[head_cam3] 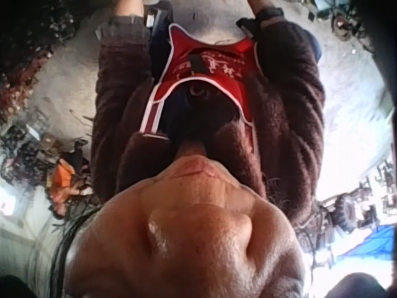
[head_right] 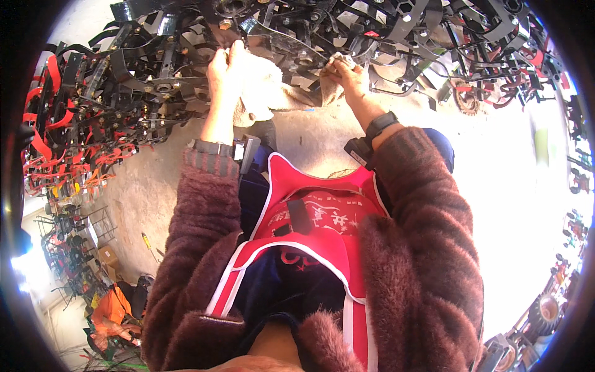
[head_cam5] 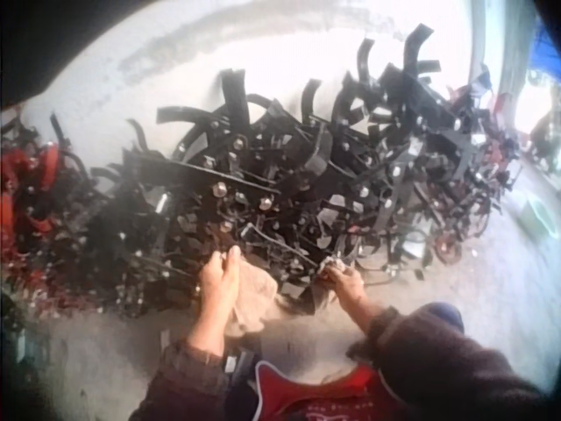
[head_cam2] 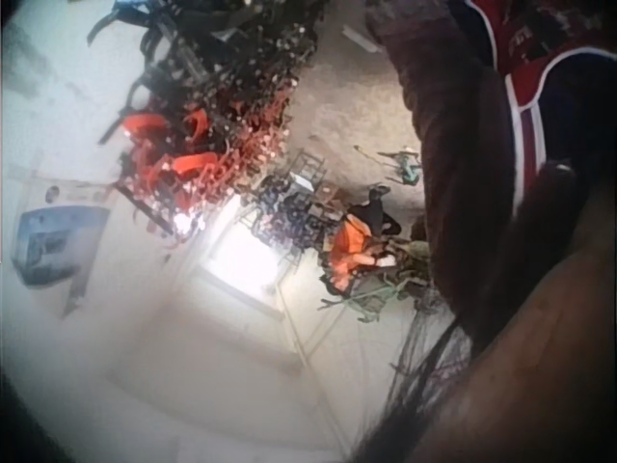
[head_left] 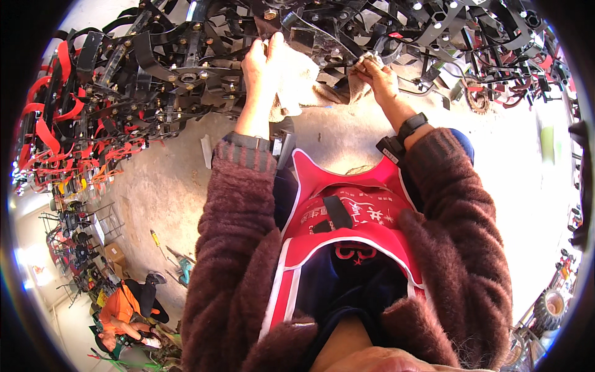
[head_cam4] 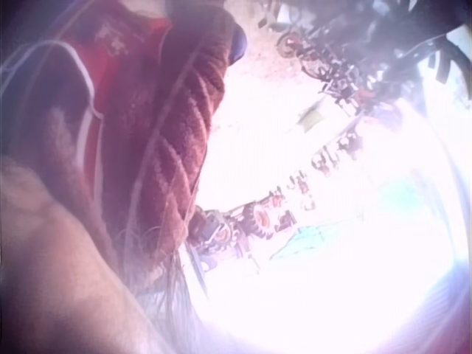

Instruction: The person sits on the floor and wipes black metal parts with a cloth. They handle the parts one at a time, wiping different sections and occasionally turning them over to reach other areas.

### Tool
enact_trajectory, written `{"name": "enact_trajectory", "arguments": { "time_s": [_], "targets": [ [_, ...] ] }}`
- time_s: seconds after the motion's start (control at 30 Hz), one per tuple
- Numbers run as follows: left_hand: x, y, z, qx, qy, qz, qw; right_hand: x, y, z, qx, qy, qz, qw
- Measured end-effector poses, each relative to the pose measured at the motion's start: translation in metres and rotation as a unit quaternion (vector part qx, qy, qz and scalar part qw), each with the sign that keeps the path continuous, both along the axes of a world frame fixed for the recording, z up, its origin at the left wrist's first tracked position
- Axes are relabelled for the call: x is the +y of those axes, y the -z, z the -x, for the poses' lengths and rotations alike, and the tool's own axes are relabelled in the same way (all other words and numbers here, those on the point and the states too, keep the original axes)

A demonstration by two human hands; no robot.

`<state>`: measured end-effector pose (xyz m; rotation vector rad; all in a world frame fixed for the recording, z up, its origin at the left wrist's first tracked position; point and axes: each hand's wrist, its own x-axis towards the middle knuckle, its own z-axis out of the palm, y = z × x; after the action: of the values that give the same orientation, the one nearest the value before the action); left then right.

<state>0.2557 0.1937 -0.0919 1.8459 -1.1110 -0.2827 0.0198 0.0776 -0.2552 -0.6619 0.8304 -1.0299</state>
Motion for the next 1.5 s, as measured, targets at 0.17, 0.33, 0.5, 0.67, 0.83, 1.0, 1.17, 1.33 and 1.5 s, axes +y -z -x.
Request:
{"name": "enact_trajectory", "arguments": {
  "time_s": [0.17,0.33,0.5,0.67,0.83,1.0,1.17,1.33,1.5],
  "targets": [
    [0.001,0.001,0.001,0.003,0.002,0.010,1.000,0.004,-0.022,-0.005,0.034,-0.013,-0.061,0.997],
    [0.000,0.002,0.000,-0.002,-0.001,0.017,1.000,0.024,-0.031,-0.003,0.097,-0.243,-0.058,0.964],
    [0.000,0.001,0.002,0.013,0.000,0.024,1.000,0.026,-0.018,-0.024,0.070,-0.138,-0.126,0.980],
    [0.002,0.000,0.003,0.015,0.006,0.026,1.000,0.024,-0.010,-0.059,0.037,-0.112,-0.140,0.983],
    [0.001,0.001,0.000,0.003,0.003,0.016,1.000,0.023,-0.012,-0.080,0.090,-0.143,-0.144,0.975],
    [0.001,-0.001,-0.001,-0.002,0.015,0.012,1.000,0.025,-0.027,-0.081,0.218,-0.197,-0.111,0.949],
    [0.003,-0.004,-0.002,-0.011,0.013,-0.009,1.000,0.042,-0.045,-0.080,0.234,-0.189,-0.007,0.954],
    [0.002,-0.002,-0.003,0.005,0.007,-0.015,1.000,0.040,-0.058,-0.084,0.198,-0.154,0.050,0.967],
    [-0.001,0.002,-0.002,0.040,0.015,0.012,0.999,0.038,-0.057,-0.084,0.271,-0.204,-0.039,0.940]
  ]
}}
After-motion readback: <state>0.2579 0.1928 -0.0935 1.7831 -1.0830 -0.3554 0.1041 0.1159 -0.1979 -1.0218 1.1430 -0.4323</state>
